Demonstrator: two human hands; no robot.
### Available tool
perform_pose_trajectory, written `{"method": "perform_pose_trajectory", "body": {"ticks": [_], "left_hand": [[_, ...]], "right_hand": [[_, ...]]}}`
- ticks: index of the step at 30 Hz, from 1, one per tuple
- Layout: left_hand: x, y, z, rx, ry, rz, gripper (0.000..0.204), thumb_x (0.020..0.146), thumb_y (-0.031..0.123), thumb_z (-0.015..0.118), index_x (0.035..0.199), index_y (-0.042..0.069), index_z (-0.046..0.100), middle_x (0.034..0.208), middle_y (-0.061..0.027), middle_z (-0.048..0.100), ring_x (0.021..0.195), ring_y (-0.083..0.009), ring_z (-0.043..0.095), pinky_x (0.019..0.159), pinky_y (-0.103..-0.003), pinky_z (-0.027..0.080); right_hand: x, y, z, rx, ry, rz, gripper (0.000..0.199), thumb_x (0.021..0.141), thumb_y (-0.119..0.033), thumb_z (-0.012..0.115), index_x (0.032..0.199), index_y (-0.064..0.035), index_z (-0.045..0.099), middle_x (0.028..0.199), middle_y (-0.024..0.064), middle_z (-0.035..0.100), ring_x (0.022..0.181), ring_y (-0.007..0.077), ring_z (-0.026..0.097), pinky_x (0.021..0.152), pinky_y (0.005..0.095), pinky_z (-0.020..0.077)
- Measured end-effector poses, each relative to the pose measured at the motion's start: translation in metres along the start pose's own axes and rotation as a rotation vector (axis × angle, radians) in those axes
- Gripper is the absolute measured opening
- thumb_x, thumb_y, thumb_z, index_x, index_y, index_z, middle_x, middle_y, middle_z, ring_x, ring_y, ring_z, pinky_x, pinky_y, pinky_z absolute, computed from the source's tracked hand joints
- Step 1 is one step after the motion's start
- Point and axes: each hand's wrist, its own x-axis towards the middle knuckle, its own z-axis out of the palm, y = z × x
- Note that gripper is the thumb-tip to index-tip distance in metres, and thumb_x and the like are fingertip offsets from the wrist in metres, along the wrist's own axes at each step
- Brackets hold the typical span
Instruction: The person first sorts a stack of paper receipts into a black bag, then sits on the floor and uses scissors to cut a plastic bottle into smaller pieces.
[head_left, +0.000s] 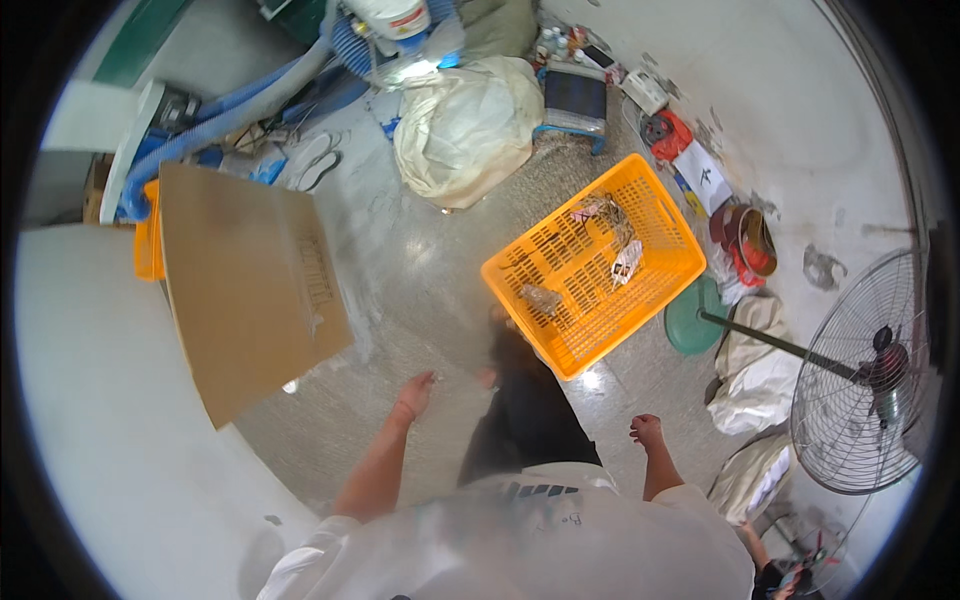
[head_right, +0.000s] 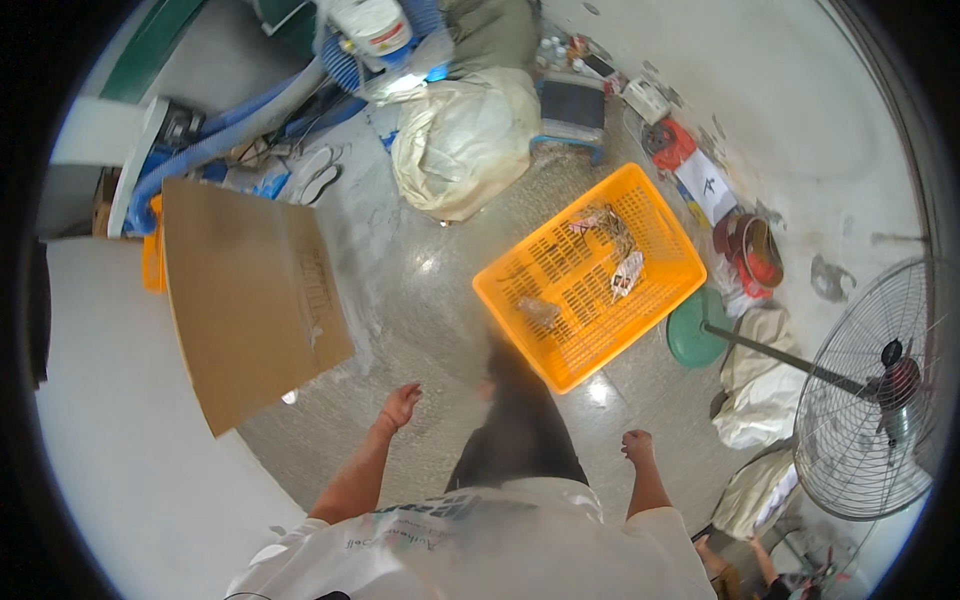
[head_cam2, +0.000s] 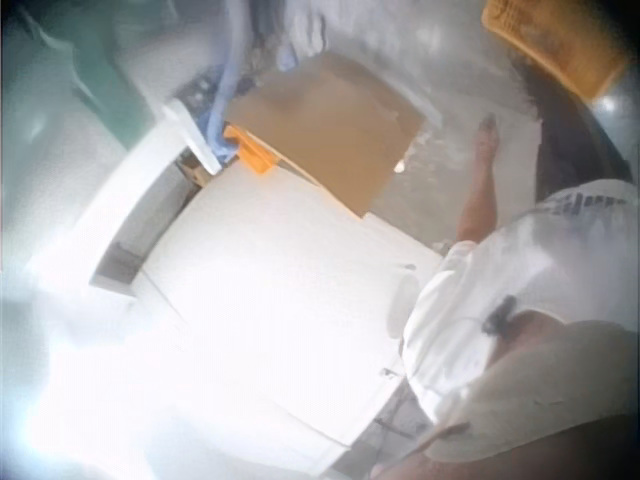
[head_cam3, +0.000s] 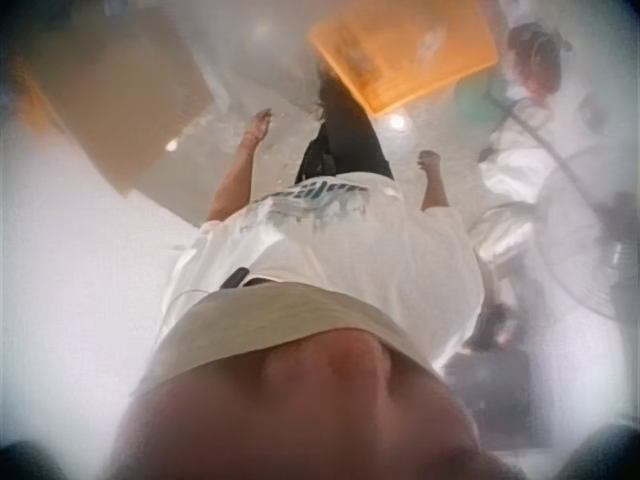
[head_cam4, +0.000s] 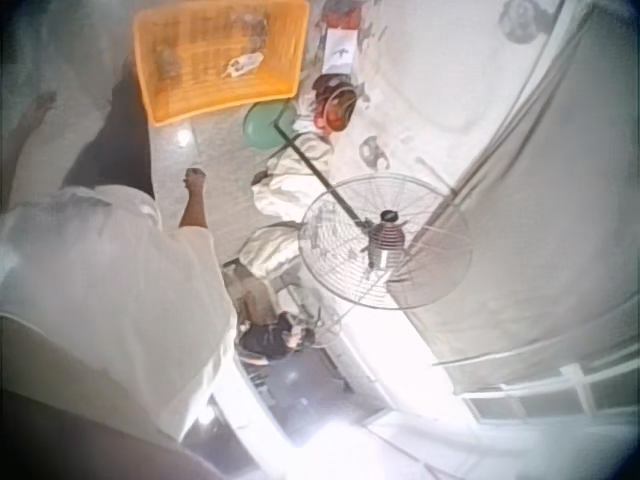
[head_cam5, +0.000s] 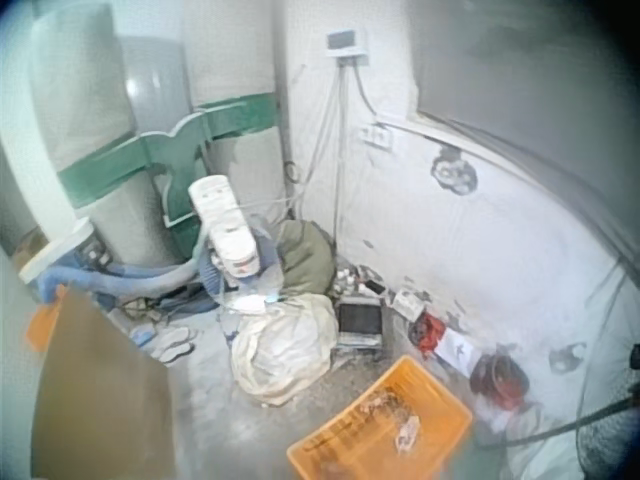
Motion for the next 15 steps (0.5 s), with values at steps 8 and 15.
{"method": "perform_pose_trajectory", "body": {"ticks": [8, 15], "left_hand": [[0.123, 0.131, -0.114, -0.025, -0.033, 0.136, 0.038, 0.1, 0.017, 0.052, 0.134, 0.001, 0.055, 0.12, -0.016, 0.069, 0.112, -0.0277, 0.066, 0.096, -0.039, 0.052], [0.236, 0.235, -0.166, 0.306, -0.117, 0.15, 0.033, 0.097, 0.016, 0.051, 0.124, 0.003, 0.063, 0.114, -0.0151, 0.071, 0.112, -0.031, 0.066, 0.096, -0.039, 0.052]], "right_hand": [[0.046, -0.149, 0.079, -0.387, -0.02, -0.313, 0.035, 0.085, -0.032, 0.061, 0.098, -0.0017, 0.074, 0.102, 0.0219, 0.072, 0.099, 0.0393, 0.067, 0.091, 0.0472, 0.0521], [0.104, -0.433, 0.016, -0.012, 0.112, -0.431, 0.042, 0.095, -0.03, 0.058, 0.124, 0.0002, 0.065, 0.126, 0.0224, 0.064, 0.117, 0.0364, 0.061, 0.098, 0.0466, 0.05]]}}
